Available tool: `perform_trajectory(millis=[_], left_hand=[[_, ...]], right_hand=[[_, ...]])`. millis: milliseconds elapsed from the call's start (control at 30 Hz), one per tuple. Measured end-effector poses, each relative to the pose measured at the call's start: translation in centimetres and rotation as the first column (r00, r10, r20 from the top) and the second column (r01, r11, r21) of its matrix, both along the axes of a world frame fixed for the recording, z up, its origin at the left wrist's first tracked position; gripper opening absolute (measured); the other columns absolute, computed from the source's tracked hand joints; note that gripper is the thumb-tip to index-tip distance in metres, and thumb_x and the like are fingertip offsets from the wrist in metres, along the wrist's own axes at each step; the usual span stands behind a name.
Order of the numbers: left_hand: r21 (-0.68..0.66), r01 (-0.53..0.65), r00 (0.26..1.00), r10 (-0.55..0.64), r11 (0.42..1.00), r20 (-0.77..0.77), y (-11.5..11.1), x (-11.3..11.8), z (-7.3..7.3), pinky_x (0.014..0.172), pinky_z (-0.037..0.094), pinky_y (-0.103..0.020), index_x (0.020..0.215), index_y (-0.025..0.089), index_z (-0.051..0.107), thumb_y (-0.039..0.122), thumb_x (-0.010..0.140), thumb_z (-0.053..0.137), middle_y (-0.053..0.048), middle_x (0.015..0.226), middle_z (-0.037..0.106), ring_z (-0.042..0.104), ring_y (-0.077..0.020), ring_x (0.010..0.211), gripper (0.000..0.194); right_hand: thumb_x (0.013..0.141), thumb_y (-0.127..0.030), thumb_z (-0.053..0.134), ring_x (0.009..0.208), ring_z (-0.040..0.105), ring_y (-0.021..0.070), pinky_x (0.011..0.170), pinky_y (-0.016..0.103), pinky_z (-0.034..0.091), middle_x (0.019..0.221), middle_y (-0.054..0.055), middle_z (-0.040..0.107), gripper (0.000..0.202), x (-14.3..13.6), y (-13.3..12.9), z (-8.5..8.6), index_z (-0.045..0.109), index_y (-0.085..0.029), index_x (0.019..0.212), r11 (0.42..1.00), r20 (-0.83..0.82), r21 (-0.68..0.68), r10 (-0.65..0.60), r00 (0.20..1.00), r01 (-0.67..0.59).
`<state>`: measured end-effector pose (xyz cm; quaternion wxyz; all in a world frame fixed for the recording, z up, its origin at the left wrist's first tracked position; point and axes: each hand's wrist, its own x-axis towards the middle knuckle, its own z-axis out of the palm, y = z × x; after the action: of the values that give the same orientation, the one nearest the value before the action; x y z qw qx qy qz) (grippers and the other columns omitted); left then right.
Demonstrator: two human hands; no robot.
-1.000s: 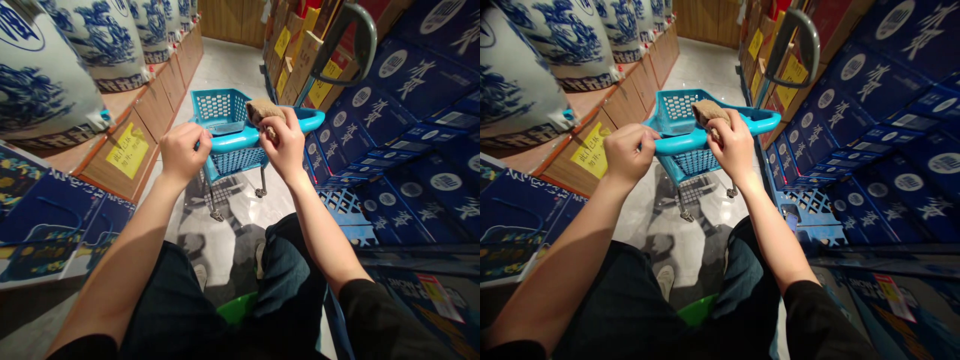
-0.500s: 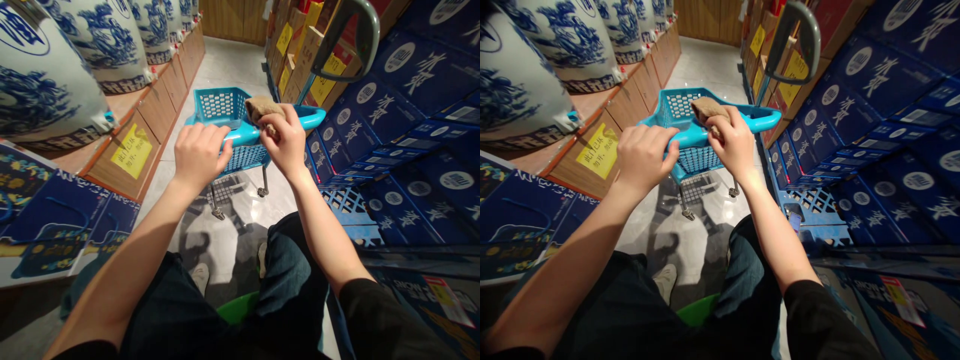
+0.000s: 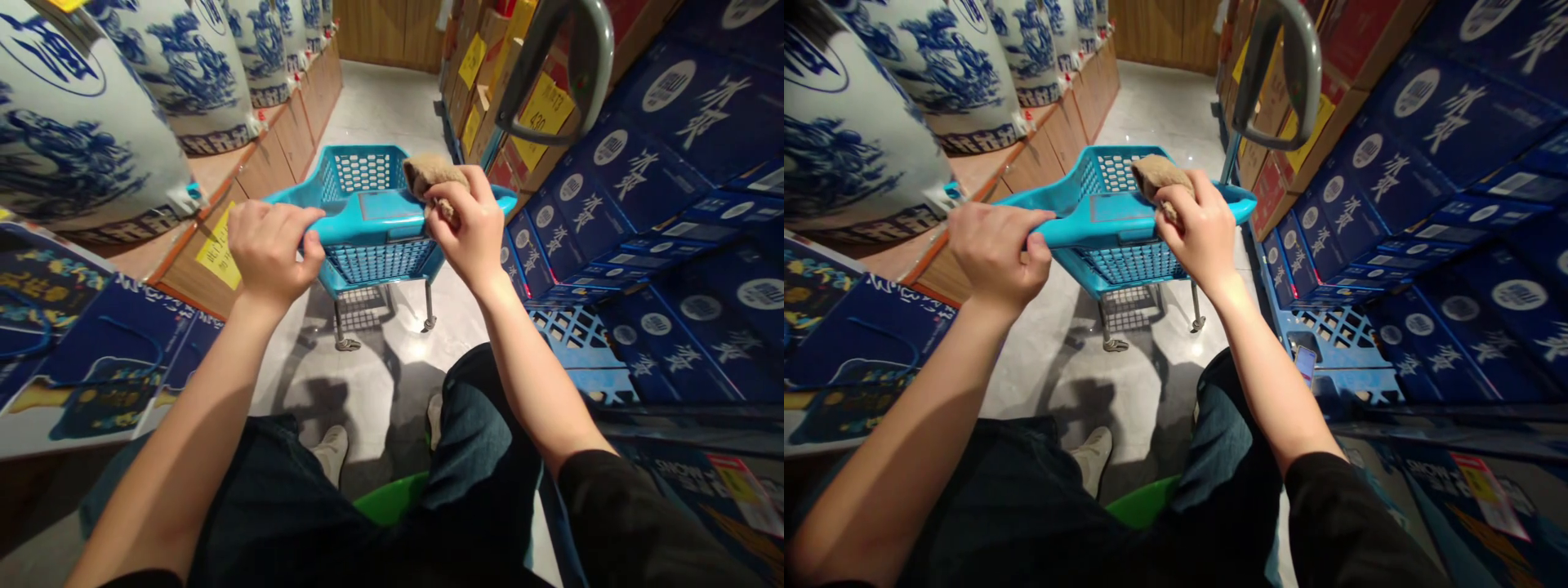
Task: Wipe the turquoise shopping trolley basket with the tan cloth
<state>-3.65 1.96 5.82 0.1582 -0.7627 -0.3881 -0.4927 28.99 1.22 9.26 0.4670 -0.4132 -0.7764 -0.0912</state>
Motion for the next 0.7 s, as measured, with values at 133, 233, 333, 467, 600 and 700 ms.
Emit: perform_trajectory(millis=[133,233,333,467,600,700], left_hand=[[0.046,-0.046,0.999,0.044,0.998,0.032,0.1,-1.0,-0.3,0.098,0.036,-0.06,0.113,0.031,0.083,0.063,0.111,0.042,-0.006,0.102,0.081,0.06,-0.035,0.096,0.052],[0.089,-0.06,0.996,0.055,0.994,0.067,0.1,-1.6,-0.4,0.095,0.035,-0.058,0.108,0.032,0.083,0.061,0.112,0.041,-0.005,0.098,0.08,0.06,-0.0343,0.094,0.051],[0.131,-0.066,0.997,0.06,0.989,0.05,0.1,-2.2,-0.4,0.091,0.036,-0.057,0.107,0.033,0.083,0.057,0.114,0.04,-0.004,0.097,0.08,0.06,-0.0327,0.092,0.049],[0.038,-0.071,0.996,0.068,0.997,0.061,-0.5,-1.7,-0.4,0.097,0.04,-0.063,0.114,0.033,0.082,0.059,0.112,0.043,-0.006,0.104,0.08,0.063,-0.0359,0.103,0.046],[-0.023,-0.027,0.991,0.03,0.999,0.127,-1.4,0.4,-0.7,0.121,0.028,-0.075,0.128,0.035,0.078,0.056,0.108,0.052,-0.008,0.121,0.079,0.064,-0.0402,0.122,0.038],[-0.043,-0.008,0.996,0.011,0.999,0.086,-1.7,1.4,-0.9,0.13,0.015,-0.076,0.143,0.041,0.073,0.055,0.106,0.057,-0.005,0.131,0.079,0.063,-0.0395,0.129,0.043]], right_hand=[[0.106,-0.021,0.054,0.124,0.074,0.0293,0.105,0.052,0.066,0.143,0.011,0.07,0.025,-1.5,-0.7,-0.5,0.071,-0.028,0.123,0.999,-0.014,0.041,-0.031,0.999,0.032],[0.106,-0.02,0.054,0.127,0.073,0.029,0.104,0.051,0.067,0.146,0.01,0.07,0.025,-3.3,-2.0,-0.1,0.07,-0.03,0.122,0.998,0.066,0.055,0.021,0.998,-0.024],[0.104,-0.018,0.057,0.123,0.073,0.0286,0.1,0.049,0.067,0.142,0.01,0.073,0.023,-3.2,-2.3,0.6,0.07,-0.03,0.118,0.997,0.105,0.073,0.03,0.994,-0.038],[0.103,-0.018,0.055,0.115,0.076,0.0294,0.1,0.054,0.066,0.135,0.011,0.074,0.02,-1.5,-1.3,0.4,0.07,-0.028,0.111,0.999,0.034,0.05,-0.019,0.999,0.017],[0.105,-0.02,0.054,0.127,0.073,0.0294,0.109,0.056,0.064,0.147,0.01,0.07,0.023,-2.2,-1.5,-0.3,0.07,-0.029,0.118,1.0,-0.007,0.002,-0.003,1.0,0.003],[0.103,-0.02,0.056,0.134,0.07,0.0289,0.111,0.052,0.064,0.15,0.009,0.069,0.026,-2.9,-2.1,-0.2,0.071,-0.031,0.123,0.997,0.034,0.007,0.071,0.997,-0.071]])
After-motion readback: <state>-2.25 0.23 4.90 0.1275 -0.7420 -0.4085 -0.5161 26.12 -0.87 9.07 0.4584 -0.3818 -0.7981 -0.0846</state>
